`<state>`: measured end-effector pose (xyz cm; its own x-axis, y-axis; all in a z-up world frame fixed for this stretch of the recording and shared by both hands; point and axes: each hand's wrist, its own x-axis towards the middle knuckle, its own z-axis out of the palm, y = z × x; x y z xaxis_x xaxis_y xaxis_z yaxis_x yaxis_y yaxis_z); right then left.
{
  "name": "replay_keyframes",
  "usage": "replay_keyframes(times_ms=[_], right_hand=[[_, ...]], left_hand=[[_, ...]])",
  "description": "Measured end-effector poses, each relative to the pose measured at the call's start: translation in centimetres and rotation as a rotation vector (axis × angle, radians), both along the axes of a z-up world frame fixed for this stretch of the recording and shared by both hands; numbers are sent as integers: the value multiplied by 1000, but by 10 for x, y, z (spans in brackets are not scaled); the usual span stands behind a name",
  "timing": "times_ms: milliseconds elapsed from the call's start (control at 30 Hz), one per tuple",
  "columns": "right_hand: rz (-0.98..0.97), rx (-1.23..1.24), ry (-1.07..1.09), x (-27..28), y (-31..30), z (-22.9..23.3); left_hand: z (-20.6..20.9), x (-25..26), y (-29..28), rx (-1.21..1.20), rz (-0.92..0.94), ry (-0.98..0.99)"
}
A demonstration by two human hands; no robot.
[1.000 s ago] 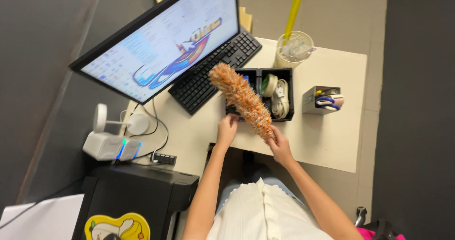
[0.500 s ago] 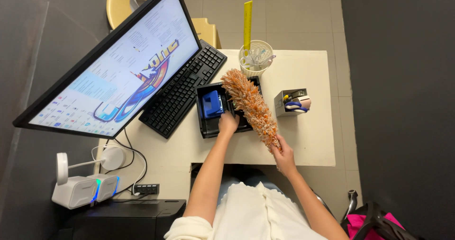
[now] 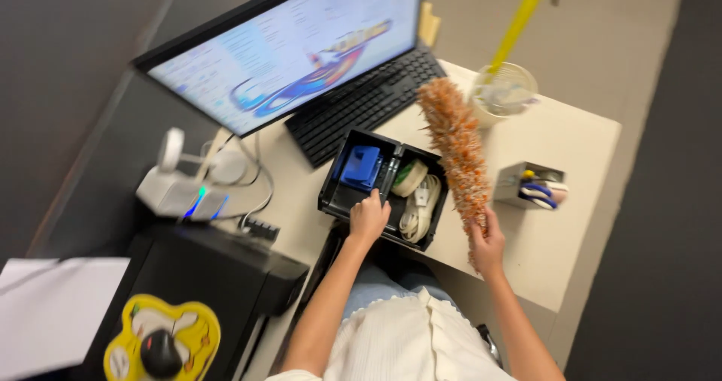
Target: The person uses a fluffy duster to clean dust from a desk, keyboard, monitor, and wall-mounted cables. They move a pen holder and a small figurine to clean underneath them, then dust the monitor screen and the area behind it. Finally, they dust the blue cables running along the wall above the desk.
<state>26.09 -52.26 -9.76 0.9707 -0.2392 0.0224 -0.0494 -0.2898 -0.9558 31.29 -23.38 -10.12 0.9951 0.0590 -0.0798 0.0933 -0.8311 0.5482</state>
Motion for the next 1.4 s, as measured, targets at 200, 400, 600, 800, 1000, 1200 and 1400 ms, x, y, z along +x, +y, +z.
replay_keyframes(times_ms=[200,400,600,800,1000,1200,1400], right_hand=[[255,201,-108,33,37,12],[456,611,-11,19,81,-12],[697,699,217,-68,158,69],[1003,845,336,-137,215,58],[1061,774,406,-186,280,63],[1249,767,447,-211,328,49],[1361,720,532,-250,372,38]], left_hand=[[89,-67,49,-24,149,-101],[166,-163,76,6,377,-185],[206,-283,102,42,536,-234],[211,-403,123,170,756,-329],[217,-492,156,255,899,-330],[229,-551,215,359,839,-384],[230,-583,278,271,804,-393]])
